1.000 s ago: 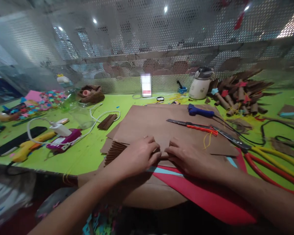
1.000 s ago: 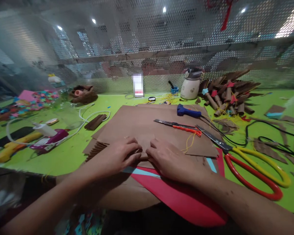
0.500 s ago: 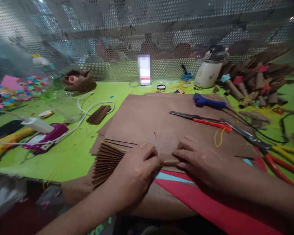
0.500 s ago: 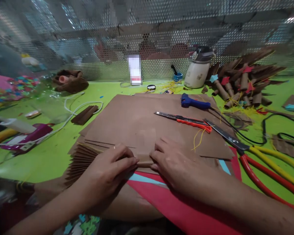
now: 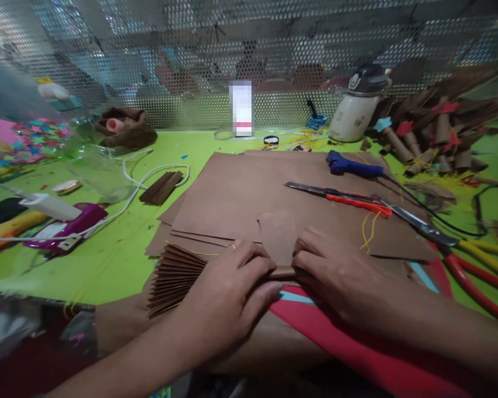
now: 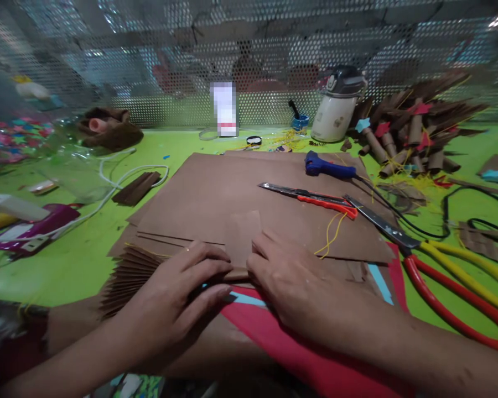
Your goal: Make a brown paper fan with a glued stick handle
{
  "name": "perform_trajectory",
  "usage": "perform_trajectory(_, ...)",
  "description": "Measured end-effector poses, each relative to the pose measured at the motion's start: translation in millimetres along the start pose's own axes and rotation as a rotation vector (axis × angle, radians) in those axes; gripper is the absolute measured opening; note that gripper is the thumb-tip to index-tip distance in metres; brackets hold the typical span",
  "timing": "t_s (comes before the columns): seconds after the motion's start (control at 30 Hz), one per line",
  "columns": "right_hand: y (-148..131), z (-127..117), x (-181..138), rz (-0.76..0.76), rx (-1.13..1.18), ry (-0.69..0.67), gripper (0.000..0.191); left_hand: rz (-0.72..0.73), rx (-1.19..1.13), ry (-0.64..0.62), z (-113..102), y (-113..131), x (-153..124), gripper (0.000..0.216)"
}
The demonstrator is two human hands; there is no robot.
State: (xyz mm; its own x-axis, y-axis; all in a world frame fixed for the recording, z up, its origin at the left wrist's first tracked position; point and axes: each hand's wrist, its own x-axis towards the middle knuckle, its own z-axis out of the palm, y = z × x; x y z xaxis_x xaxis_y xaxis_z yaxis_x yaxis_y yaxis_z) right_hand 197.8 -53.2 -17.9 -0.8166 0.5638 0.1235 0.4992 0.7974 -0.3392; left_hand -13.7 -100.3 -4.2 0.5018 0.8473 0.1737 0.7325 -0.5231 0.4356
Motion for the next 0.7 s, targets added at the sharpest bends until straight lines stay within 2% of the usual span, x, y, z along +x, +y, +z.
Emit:
perform_trajectory(0.17, -1.0, -0.5, -2.4, 0.025, 0.001, 0.010, 0.011, -0.104, -0.035, -0.064, -2.3, 0.2, 13.2, 0.027)
perform_trajectory(0.3, -0.7, -12.2, -2.5, 0.063, 0.070, -0.030, 0.010, -0.141, -0.070, -0.105, -1.4, -2.3, 16.0, 0.022)
perform_trajectory(0.47, 2.0, -23.6, 1.0, 0.070, 0.137, -0.064, 0.025, -0.147, 0.013, -0.058, 1.9, 1.0, 10.7, 0.023)
perform_trajectory(0.7, 6.3, -18.2, 5.5, 0.012, 0.093, 0.032, 0.023, -0.132, 0.125, -0.050, 4.7, 4.9, 7.5, 0.023)
